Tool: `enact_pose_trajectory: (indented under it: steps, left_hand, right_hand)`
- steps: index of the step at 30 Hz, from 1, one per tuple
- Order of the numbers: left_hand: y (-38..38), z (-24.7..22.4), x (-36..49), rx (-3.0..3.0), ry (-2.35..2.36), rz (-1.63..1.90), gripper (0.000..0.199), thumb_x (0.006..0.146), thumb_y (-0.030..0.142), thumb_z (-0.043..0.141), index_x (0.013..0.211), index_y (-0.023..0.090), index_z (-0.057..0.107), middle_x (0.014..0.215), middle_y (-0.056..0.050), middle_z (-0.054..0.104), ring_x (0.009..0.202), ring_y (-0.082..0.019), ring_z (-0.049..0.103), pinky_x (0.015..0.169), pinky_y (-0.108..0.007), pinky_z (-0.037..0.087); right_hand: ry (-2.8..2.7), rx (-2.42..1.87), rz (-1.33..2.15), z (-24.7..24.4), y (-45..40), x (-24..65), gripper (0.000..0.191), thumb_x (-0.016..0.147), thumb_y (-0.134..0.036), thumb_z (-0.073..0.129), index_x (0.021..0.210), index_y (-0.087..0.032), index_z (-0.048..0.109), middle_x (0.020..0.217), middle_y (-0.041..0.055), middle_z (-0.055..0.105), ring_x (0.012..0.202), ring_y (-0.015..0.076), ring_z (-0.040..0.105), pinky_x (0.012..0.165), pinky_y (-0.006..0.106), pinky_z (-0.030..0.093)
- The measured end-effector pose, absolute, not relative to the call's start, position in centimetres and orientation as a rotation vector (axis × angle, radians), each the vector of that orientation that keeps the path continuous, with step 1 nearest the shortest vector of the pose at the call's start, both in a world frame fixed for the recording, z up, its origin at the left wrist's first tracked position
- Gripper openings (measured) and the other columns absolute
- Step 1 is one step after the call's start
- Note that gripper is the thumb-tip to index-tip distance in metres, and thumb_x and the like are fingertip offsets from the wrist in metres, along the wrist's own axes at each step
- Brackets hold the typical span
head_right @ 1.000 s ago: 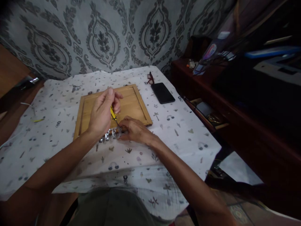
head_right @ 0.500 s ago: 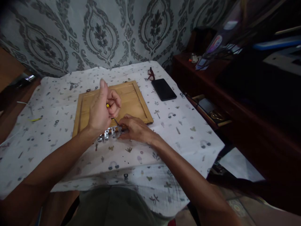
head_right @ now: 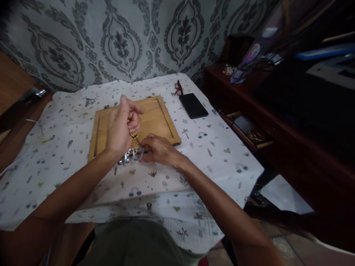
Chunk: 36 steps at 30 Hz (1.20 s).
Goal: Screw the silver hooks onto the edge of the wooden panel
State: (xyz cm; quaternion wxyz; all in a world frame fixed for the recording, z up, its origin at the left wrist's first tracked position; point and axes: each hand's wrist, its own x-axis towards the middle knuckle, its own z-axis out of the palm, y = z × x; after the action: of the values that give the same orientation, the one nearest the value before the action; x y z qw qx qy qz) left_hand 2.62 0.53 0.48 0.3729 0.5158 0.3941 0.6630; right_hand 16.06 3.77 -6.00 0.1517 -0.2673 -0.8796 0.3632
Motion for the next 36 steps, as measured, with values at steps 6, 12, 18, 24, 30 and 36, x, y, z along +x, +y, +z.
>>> enact_pose_trajectory:
  steps: [6,12,18,24,30,36]
  left_hand:
    - [1.20,0.43,2.72,1.318,1.047,1.688,0.064,0.094,0.075,0.036,0.062,0.023,0.055,0.043,0.005,0.027,0.037,-0.009,0.023,0.037,-0.027,0.020]
    - [1.26,0.51,2.47,1.329,1.020,1.632,0.066,0.095,0.073,0.032,0.059,0.022,0.052,0.040,0.006,0.023,0.033,-0.008,0.020,0.036,-0.027,0.019]
    - [0.84,0.66,2.42,1.376,0.963,1.588,0.062,0.096,0.070,0.040,0.064,0.021,0.057,0.044,0.007,0.026,0.036,-0.007,0.022,0.036,-0.025,0.021]
    - [0.69,0.66,2.79,1.369,0.954,1.597,0.060,0.093,0.071,0.048,0.065,0.019,0.058,0.046,0.007,0.029,0.037,-0.006,0.023,0.036,-0.024,0.021]
    - [1.16,1.09,3.04,1.290,1.007,1.573,0.066,0.094,0.072,0.043,0.056,0.019,0.054,0.041,0.007,0.025,0.034,-0.005,0.020,0.034,-0.023,0.017]
    - [1.41,1.20,2.81,1.335,0.979,1.495,0.069,0.094,0.073,0.040,0.055,0.018,0.052,0.041,0.007,0.026,0.033,-0.004,0.022,0.034,-0.021,0.020]
  right_hand:
    - [-2.547,-0.767,1.049,-5.91,3.85,16.00,0.033,0.075,-0.025,0.085,0.104,-0.018,0.070,0.100,0.0044,0.064,0.089,0.0196,0.059,0.078,0.032,0.045]
    - [-2.534,-0.747,1.048,-6.03,3.97,16.09,0.035,0.075,-0.024,0.086,0.105,-0.016,0.071,0.102,0.0056,0.066,0.093,0.0214,0.061,0.081,0.033,0.045]
    - [-2.522,-0.779,1.043,-6.06,3.89,16.06,0.036,0.074,-0.024,0.086,0.105,-0.018,0.069,0.102,0.0045,0.065,0.092,0.0208,0.061,0.080,0.032,0.045]
    - [-2.541,-0.746,1.025,-5.92,4.04,15.93,0.030,0.074,-0.024,0.086,0.099,-0.019,0.069,0.098,0.0039,0.065,0.089,0.0201,0.061,0.078,0.032,0.045]
    - [-2.549,-0.775,1.072,-5.65,4.12,15.93,0.031,0.073,-0.024,0.086,0.099,-0.019,0.070,0.098,0.0045,0.066,0.089,0.0206,0.060,0.078,0.033,0.045]
    - [-2.527,-0.791,1.116,-5.52,4.04,15.98,0.034,0.073,-0.022,0.085,0.104,-0.019,0.072,0.099,0.0038,0.065,0.086,0.0188,0.057,0.076,0.031,0.043]
